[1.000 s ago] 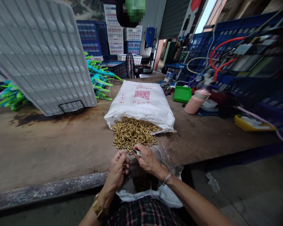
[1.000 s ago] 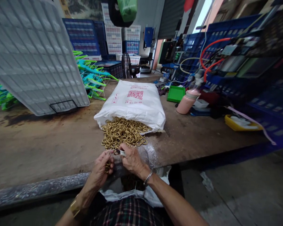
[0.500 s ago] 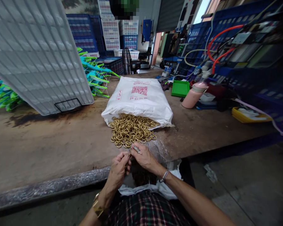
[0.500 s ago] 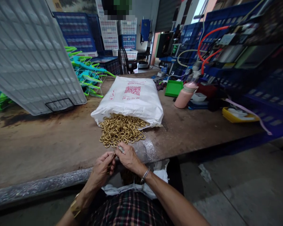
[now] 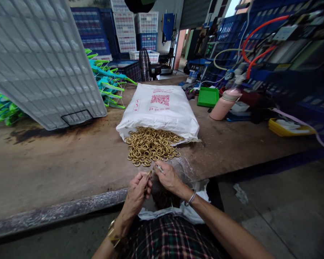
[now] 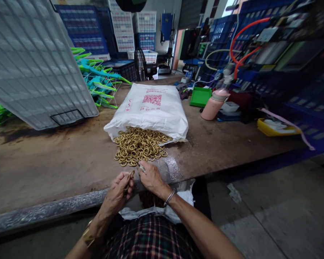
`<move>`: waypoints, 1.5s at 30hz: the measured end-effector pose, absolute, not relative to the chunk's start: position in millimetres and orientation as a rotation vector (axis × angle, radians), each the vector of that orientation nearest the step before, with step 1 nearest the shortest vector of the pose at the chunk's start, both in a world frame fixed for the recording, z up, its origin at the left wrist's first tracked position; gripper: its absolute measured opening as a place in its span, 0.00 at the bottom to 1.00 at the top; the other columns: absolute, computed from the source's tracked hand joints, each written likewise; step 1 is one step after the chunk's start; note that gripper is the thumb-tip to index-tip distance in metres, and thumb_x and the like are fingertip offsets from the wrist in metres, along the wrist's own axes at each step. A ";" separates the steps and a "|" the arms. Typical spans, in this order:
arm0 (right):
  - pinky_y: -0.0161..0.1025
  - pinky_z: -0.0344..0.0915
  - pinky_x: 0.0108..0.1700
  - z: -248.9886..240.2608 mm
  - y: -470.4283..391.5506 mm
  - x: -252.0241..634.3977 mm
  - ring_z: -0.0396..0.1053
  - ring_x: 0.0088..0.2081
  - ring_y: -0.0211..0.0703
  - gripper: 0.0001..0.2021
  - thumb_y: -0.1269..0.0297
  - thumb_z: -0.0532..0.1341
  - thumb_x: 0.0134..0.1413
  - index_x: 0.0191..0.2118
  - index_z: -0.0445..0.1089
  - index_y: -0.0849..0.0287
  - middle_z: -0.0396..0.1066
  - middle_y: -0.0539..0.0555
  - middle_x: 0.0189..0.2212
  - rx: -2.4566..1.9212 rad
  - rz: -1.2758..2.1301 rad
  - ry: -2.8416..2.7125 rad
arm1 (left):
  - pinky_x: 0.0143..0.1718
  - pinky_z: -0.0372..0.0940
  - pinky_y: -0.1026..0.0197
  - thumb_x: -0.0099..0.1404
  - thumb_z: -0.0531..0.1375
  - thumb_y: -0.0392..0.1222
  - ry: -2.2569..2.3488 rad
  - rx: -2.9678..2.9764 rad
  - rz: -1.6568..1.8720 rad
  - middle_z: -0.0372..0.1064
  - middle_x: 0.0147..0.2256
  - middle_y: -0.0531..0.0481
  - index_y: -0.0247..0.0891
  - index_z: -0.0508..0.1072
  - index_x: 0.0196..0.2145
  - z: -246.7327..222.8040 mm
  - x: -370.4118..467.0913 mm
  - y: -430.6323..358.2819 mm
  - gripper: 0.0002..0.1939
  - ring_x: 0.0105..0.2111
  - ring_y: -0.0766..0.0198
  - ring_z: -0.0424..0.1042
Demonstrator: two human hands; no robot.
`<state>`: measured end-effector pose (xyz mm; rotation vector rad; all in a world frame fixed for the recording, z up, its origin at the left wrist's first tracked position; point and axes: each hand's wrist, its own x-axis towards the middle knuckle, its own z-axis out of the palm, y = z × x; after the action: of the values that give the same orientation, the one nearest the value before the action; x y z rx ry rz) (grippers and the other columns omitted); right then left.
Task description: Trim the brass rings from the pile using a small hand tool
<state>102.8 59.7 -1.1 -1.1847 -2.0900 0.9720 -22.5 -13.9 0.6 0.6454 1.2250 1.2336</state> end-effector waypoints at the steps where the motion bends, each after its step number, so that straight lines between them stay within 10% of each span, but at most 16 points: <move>1: 0.32 0.51 0.30 -2.3 58.7 105.4 0.58 0.26 0.35 0.06 0.71 0.50 0.53 0.28 0.62 0.58 0.62 0.48 0.23 -1.174 0.934 -2.151 | 0.12 0.50 0.72 0.55 0.59 0.58 1.230 0.649 1.240 0.62 0.21 0.58 0.37 0.64 0.29 1.0 -22.7 -13.4 0.19 0.15 0.75 0.56; 45: 0.36 0.47 0.29 -2.7 73.1 125.0 0.67 0.28 0.40 0.10 0.72 0.51 0.53 0.40 0.65 0.61 0.72 0.56 0.28 -1.514 0.399 -2.623 | 0.18 0.51 0.70 0.60 0.56 0.53 1.101 0.889 0.878 0.62 0.19 0.55 0.36 0.65 0.24 14.5 -5.9 -58.5 0.17 0.17 0.74 0.56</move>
<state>125.0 73.1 -2.7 -1.5141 -2.6229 0.3991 -5.9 -58.5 14.5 0.8887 1.1008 0.8780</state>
